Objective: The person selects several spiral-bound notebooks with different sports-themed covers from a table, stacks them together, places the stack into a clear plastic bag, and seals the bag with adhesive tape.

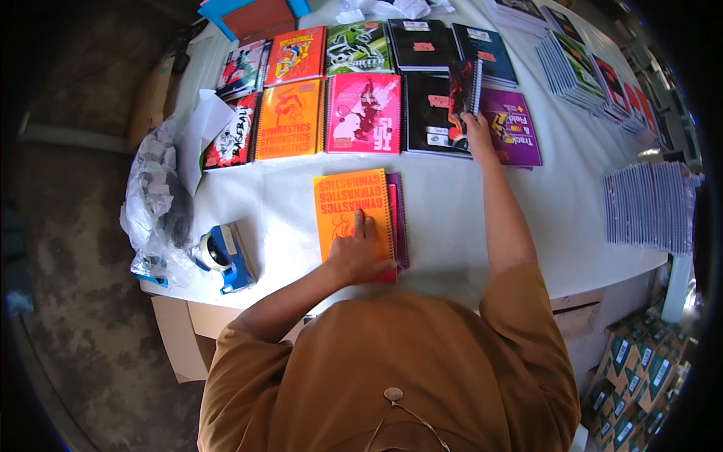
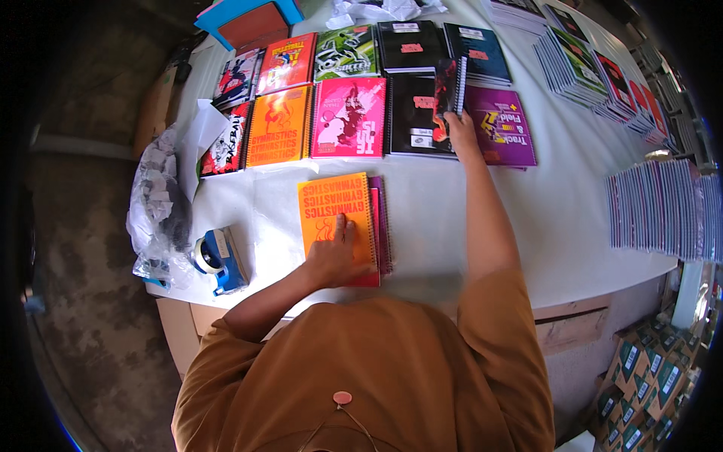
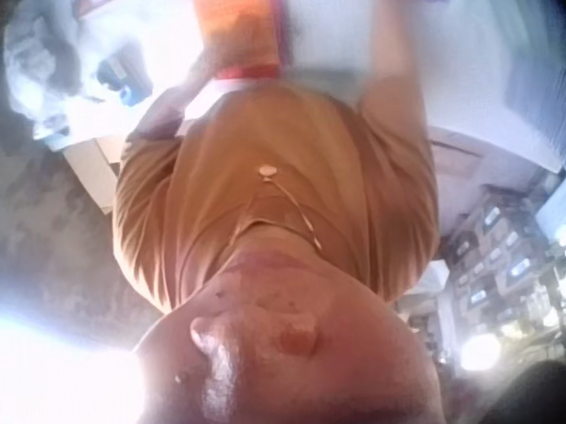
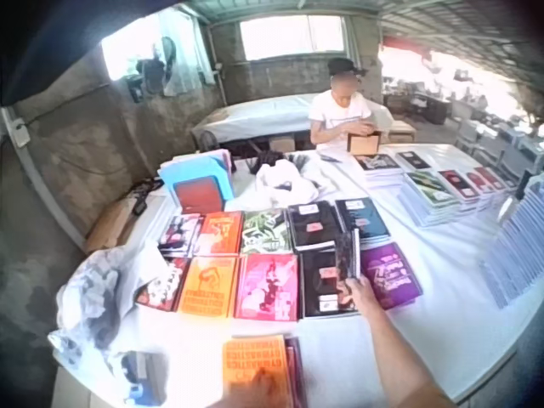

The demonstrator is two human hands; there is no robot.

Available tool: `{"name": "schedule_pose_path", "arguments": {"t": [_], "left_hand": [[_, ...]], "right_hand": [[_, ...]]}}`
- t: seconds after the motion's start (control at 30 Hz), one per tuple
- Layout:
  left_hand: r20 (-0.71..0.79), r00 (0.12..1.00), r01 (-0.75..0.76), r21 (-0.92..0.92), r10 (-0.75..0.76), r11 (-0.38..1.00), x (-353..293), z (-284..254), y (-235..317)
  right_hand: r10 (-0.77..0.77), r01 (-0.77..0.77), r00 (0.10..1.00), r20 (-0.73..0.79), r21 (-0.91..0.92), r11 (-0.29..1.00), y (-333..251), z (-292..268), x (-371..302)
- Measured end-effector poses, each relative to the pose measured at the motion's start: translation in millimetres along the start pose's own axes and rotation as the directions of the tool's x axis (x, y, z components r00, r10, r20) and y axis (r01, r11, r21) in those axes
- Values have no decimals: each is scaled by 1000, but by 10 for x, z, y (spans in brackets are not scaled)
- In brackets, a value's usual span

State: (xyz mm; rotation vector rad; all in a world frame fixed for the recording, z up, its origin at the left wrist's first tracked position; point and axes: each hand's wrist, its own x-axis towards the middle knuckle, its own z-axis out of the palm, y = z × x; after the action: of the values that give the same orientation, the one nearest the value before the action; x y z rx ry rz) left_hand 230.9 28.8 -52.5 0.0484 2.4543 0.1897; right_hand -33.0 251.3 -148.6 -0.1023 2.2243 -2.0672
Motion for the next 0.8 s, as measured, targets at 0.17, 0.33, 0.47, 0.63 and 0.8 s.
{"name": "schedule_pose_path", "arguments": {"t": [0.17, 0.33, 0.47, 0.63, 0.8], "left_hand": [[-706, 613, 284, -223, -355, 933, 991, -704, -1556], [-567, 547, 562, -296, -616, 772, 1278, -761, -2849], [-684, 573, 500, -143, -451, 854, 1140, -1080, -2848], [-910, 309, -455, -396, -276, 798, 357, -985, -1682], [-365, 717, -525, 276, 593, 805, 29, 252, -1358]], "right_hand": [[1, 1, 999, -53, 27, 1000, 19, -85, -26], [21, -18, 998, -67, 46, 999, -25, 45, -33], [-10, 10, 1000, -11, 13, 1000, 85, -43, 30], [-25, 40, 993, -119, 122, 992, -343, -79, -19], [-329, 262, 921, 207, 296, 919, -1141, 593, -551]]}}
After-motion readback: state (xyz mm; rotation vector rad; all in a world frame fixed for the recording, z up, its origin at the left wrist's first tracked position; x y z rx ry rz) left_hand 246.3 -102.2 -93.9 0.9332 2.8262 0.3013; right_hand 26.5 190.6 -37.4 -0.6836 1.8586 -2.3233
